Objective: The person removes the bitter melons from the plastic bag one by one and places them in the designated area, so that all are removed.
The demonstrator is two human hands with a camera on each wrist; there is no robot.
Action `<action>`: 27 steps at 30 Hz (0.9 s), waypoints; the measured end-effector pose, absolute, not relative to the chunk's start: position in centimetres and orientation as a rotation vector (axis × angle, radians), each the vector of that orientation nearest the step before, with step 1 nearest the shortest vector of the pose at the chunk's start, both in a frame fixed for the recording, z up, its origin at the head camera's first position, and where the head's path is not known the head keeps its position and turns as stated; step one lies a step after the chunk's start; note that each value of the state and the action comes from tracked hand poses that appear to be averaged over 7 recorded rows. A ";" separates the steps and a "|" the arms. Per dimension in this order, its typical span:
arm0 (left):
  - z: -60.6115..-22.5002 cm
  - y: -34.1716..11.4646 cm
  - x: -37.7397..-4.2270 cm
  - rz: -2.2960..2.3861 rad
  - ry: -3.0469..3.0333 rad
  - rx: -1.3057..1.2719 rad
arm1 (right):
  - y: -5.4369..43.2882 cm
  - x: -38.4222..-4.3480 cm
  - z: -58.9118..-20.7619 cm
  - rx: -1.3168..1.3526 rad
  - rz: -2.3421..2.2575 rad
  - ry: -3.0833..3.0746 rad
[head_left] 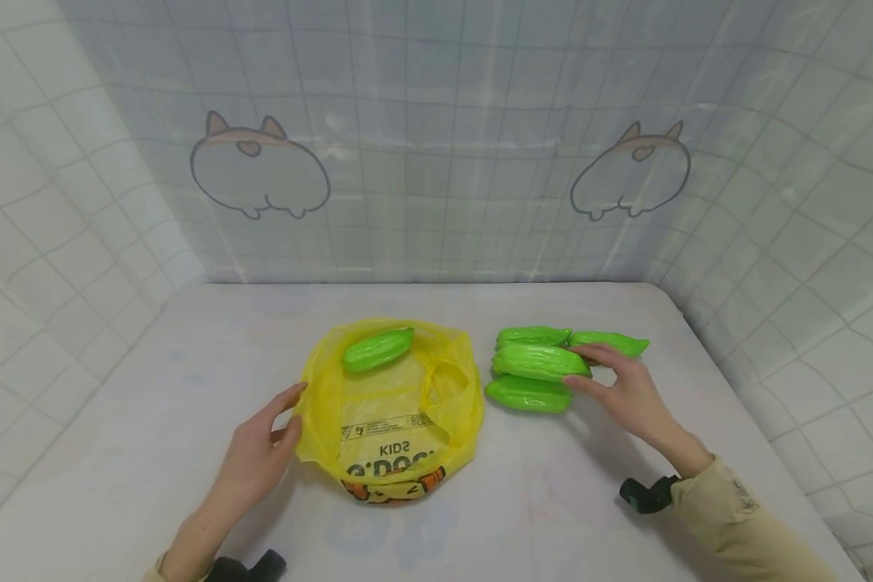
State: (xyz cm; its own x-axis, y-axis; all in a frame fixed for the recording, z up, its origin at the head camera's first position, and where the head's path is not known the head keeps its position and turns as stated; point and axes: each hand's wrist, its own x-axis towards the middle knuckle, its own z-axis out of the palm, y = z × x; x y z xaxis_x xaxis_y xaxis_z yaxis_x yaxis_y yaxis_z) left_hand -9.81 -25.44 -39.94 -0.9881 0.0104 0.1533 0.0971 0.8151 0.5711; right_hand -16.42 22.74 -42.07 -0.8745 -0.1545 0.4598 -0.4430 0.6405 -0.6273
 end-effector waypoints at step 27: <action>-40.0 -25.4 -9.8 -0.909 -2.856 -0.082 | 27.5 -16.0 -43.1 0.368 1.027 -2.444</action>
